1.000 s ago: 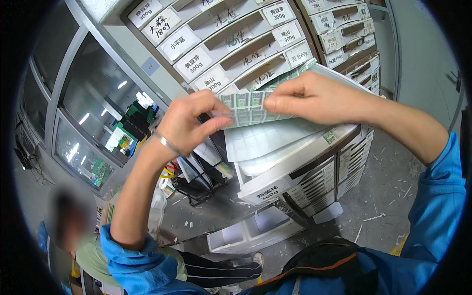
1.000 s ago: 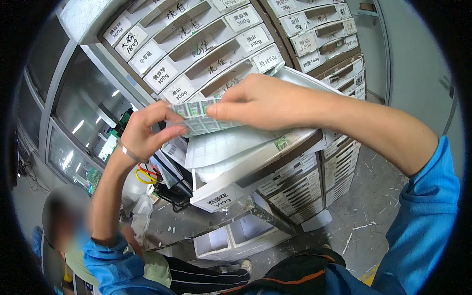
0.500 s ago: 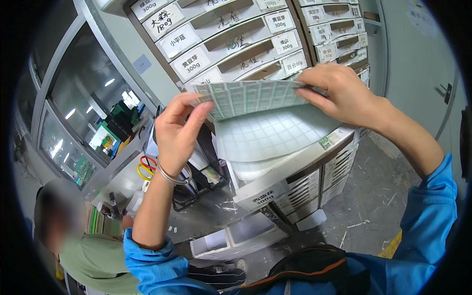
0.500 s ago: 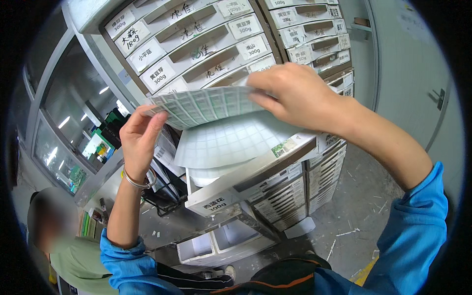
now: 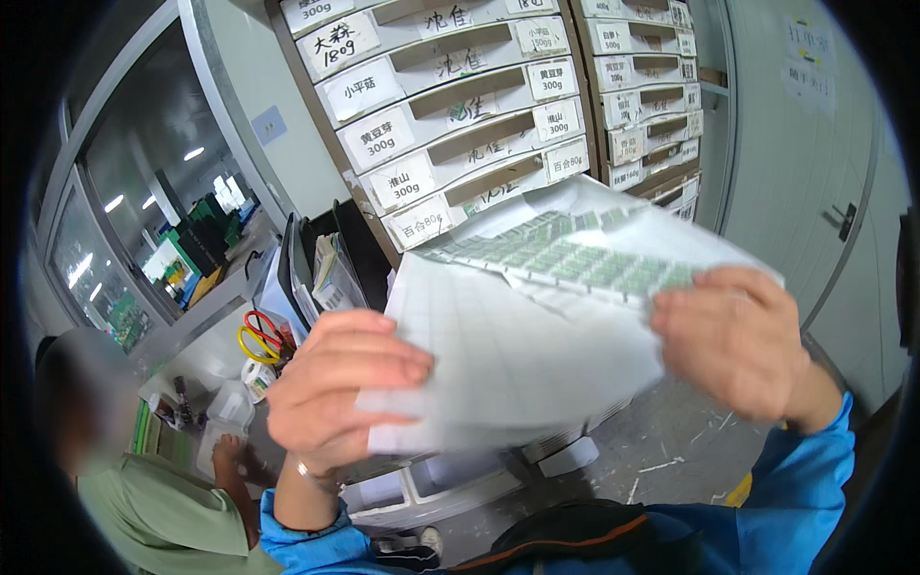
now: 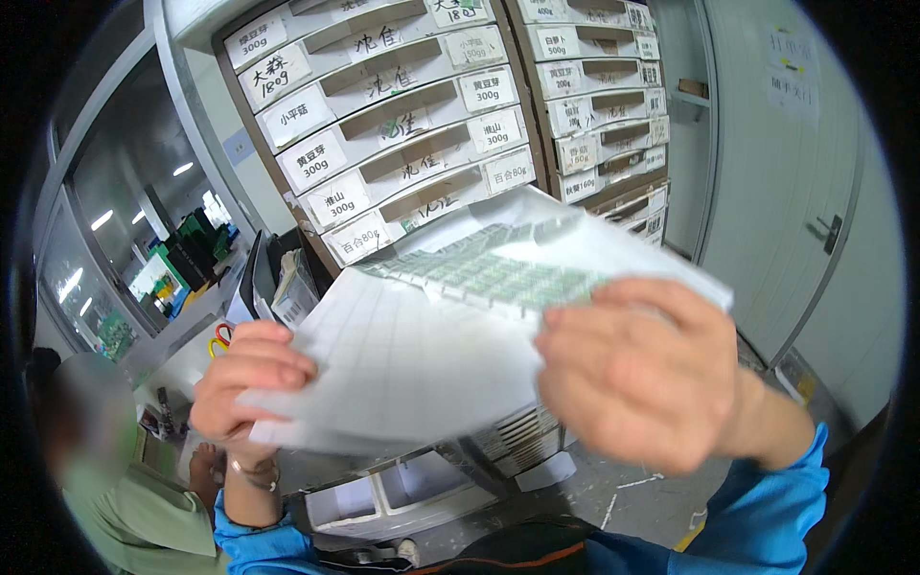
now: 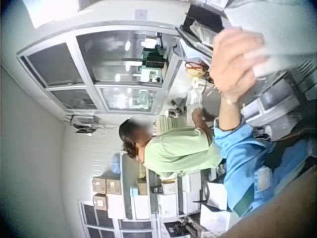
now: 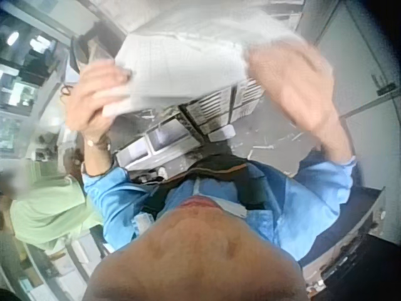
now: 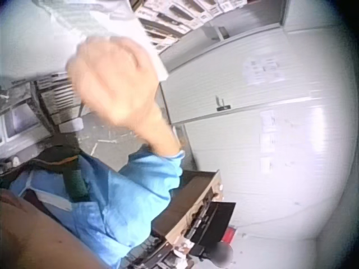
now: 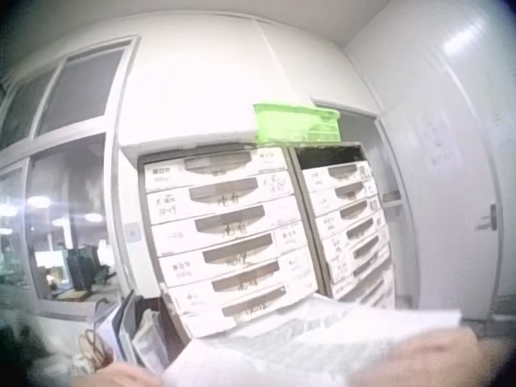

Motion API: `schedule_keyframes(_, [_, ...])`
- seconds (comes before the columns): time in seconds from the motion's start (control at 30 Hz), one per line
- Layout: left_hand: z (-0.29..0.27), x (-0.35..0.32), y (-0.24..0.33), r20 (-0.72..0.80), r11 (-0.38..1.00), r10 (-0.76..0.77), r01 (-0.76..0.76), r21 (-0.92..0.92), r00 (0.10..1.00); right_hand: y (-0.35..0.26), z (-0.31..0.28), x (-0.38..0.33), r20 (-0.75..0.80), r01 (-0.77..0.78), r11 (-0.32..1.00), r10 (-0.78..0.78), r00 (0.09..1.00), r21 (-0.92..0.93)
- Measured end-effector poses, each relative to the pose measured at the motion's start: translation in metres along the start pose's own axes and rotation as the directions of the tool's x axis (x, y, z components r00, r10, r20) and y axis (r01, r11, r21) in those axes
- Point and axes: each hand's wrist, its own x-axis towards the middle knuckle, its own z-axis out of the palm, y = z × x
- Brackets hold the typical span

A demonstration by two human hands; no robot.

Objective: The person handles sheets of labels, separating them by hand and placing them onto a stack of documents at a workstation before interacting with a label printer.

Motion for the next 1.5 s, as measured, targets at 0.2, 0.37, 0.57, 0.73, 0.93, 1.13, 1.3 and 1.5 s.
schedule_keyframes(0.2, [-0.011, 0.014, -0.004, 0.126, 0.896, -0.181, 0.217, -0.388, 0.975, -0.003, -0.021, 0.003, 0.029, -0.087, 0.982, 0.083, 0.996, 0.166])
schedule_keyframes(0.37, [-0.017, 0.056, -0.029, 0.048, 0.822, -0.569, 0.568, 0.039, 0.821, 0.047, -0.008, 0.022, 0.018, -0.278, 0.960, 0.278, 0.960, 0.036])
schedule_keyframes(0.57, [-0.016, 0.083, -0.038, -0.197, 0.922, -0.383, 0.362, -0.135, 0.903, 0.067, -0.024, 0.050, 0.013, -0.101, 0.995, 0.101, 0.995, 0.007])
schedule_keyframes(0.73, [-0.023, 0.069, 0.003, -0.244, 0.977, -0.145, 0.100, -0.186, 0.959, 0.062, -0.065, 0.015, -0.023, -0.143, 0.990, 0.143, 0.989, 0.004])
schedule_keyframes(0.93, [0.007, 0.007, 0.044, -0.132, 0.977, 0.049, -0.075, -0.202, 0.990, 0.003, -0.041, -0.040, -0.096, -0.075, 0.991, 0.086, 0.992, 0.109])
schedule_keyframes(1.13, [0.003, -0.011, 0.043, 0.041, 0.989, 0.079, -0.073, -0.131, 0.996, -0.013, -0.034, -0.035, -0.116, -0.012, 0.990, 0.028, 0.993, 0.137])
schedule_keyframes(1.3, [-0.071, -0.014, 0.023, -0.260, 0.916, -0.376, 0.400, 0.042, 0.889, 0.000, -0.041, -0.031, -0.140, -0.085, 0.973, 0.117, 0.983, 0.213])
schedule_keyframes(1.5, [-0.088, 0.016, 0.017, -0.621, 0.903, -0.337, 0.429, -0.001, 0.708, 0.011, -0.031, -0.038, -0.222, -0.107, 0.971, 0.155, 0.963, 0.215])
